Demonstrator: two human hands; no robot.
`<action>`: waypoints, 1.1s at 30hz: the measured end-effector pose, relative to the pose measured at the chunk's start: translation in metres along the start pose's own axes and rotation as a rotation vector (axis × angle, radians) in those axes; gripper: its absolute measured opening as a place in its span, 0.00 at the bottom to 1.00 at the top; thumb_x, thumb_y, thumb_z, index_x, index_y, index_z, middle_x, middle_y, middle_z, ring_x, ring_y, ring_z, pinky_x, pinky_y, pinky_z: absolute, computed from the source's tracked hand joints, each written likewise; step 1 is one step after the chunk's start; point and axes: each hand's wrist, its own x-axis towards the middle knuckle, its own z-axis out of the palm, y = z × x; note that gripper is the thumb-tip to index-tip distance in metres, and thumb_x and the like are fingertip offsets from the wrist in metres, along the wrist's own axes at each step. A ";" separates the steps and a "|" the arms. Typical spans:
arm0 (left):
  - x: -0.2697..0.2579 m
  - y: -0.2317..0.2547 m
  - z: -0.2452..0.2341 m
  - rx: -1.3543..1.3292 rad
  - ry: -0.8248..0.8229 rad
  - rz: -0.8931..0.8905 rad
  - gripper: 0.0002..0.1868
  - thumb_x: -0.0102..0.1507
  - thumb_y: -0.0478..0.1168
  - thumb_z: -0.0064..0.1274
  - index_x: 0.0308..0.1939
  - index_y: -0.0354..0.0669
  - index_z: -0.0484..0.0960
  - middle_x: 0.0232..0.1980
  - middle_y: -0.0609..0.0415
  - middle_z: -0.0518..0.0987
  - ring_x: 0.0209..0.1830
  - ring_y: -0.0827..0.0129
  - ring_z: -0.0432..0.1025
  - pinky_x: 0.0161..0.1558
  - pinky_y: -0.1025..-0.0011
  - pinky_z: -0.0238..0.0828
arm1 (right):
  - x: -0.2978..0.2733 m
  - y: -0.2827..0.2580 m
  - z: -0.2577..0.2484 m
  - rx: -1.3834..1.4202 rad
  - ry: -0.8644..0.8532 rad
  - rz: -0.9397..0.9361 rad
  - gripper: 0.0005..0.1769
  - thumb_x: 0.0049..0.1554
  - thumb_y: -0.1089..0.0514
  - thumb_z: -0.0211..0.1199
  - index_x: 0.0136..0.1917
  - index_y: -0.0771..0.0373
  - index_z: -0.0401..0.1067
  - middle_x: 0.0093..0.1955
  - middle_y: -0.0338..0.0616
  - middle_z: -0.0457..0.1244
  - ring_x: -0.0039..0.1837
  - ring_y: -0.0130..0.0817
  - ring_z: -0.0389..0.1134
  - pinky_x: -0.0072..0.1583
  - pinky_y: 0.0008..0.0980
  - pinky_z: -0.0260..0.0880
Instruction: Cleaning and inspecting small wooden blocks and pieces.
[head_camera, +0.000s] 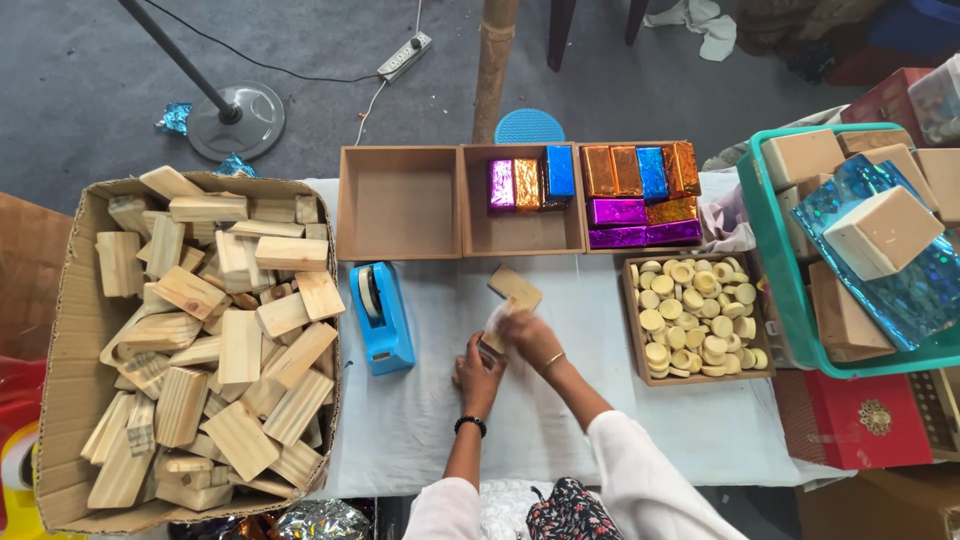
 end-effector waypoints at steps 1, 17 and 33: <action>-0.001 0.002 0.000 -0.005 -0.018 -0.011 0.42 0.54 0.53 0.68 0.69 0.67 0.65 0.34 0.67 0.80 0.50 0.64 0.69 0.56 0.52 0.58 | -0.004 0.003 0.007 -0.041 0.194 0.306 0.12 0.50 0.66 0.63 0.48 0.58 0.80 0.54 0.43 0.68 0.58 0.47 0.69 0.57 0.39 0.72; -0.004 -0.015 0.005 0.016 -0.013 0.048 0.42 0.54 0.49 0.69 0.69 0.66 0.66 0.34 0.68 0.80 0.49 0.63 0.69 0.54 0.50 0.59 | -0.005 -0.001 0.033 -0.018 0.327 0.549 0.10 0.50 0.64 0.67 0.48 0.57 0.78 0.52 0.42 0.68 0.54 0.46 0.70 0.55 0.41 0.72; -0.013 0.028 -0.008 0.114 0.056 0.011 0.38 0.54 0.53 0.68 0.66 0.62 0.70 0.34 0.64 0.82 0.49 0.61 0.71 0.55 0.53 0.62 | -0.011 -0.019 0.016 -0.536 0.095 0.665 0.04 0.48 0.54 0.74 0.38 0.51 0.80 0.42 0.41 0.71 0.44 0.40 0.69 0.49 0.42 0.62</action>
